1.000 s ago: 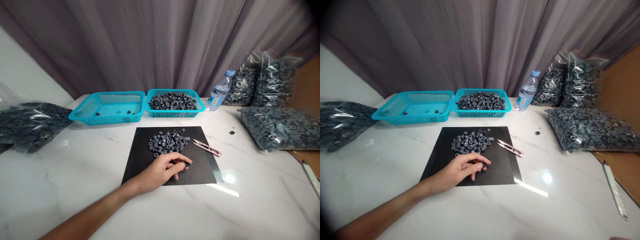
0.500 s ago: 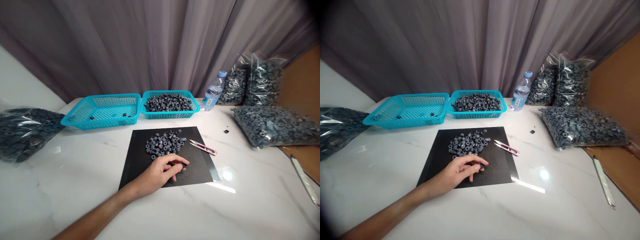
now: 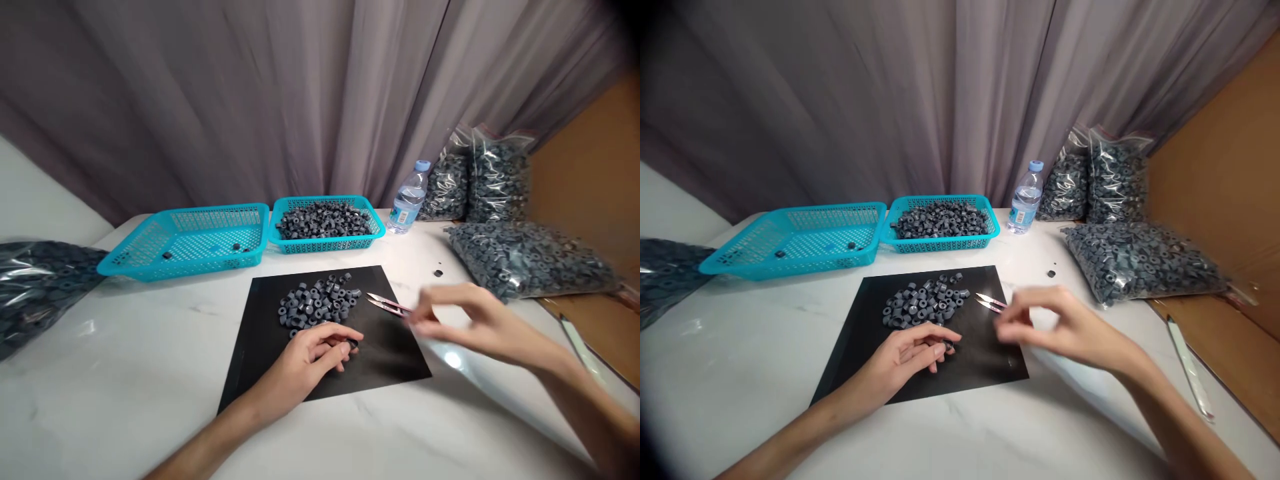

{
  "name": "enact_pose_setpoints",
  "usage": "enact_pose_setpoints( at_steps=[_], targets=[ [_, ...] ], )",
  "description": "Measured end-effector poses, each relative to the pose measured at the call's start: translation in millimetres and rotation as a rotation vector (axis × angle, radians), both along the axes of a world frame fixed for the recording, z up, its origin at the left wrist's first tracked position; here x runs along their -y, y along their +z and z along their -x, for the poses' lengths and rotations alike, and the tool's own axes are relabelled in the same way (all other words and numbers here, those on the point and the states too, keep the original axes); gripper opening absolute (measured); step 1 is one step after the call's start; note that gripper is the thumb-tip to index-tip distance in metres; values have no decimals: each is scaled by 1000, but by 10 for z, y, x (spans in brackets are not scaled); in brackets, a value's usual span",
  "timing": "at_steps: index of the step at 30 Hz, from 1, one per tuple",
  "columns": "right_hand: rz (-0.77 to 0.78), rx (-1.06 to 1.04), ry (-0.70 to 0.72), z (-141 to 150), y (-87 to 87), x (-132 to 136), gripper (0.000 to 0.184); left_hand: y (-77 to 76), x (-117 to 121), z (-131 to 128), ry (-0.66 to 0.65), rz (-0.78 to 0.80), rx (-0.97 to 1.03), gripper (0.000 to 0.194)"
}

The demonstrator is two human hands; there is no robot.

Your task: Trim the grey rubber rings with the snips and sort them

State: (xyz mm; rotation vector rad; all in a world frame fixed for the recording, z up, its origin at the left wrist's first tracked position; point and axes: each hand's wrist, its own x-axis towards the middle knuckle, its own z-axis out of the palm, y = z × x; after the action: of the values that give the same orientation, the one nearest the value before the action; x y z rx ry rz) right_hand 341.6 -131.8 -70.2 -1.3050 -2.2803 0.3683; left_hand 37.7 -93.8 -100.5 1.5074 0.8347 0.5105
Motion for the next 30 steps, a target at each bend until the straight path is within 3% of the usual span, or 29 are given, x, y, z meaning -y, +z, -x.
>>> enact_pose_setpoints(
  at_steps=[3,5,8,12,16,19,24,30],
  targets=[
    [-181,164,-57,126,-304,-298,44,-25,-14,-4,20,21,20,30],
    [-157,213,-14,192,-477,-342,57,-37,-22,-3,34,50,31,32],
    [-146,210,-50,214,-575,-268,47,-32,-28,2,58,59,29,33],
    [-43,182,-99,128,-568,-224,32,11,-27,-4,74,17,5,32],
    [-92,252,-186,33,-632,-238,35,38,-25,-26,61,13,7,33],
    [-40,258,-247,-7,-640,-195,38,36,-31,-36,78,29,20,31],
    [96,43,-274,51,-453,-74,30,9,-35,-24,107,71,46,32],
    [202,-281,-133,368,-234,71,27,-1,-5,-19,143,130,111,31]
  ],
)
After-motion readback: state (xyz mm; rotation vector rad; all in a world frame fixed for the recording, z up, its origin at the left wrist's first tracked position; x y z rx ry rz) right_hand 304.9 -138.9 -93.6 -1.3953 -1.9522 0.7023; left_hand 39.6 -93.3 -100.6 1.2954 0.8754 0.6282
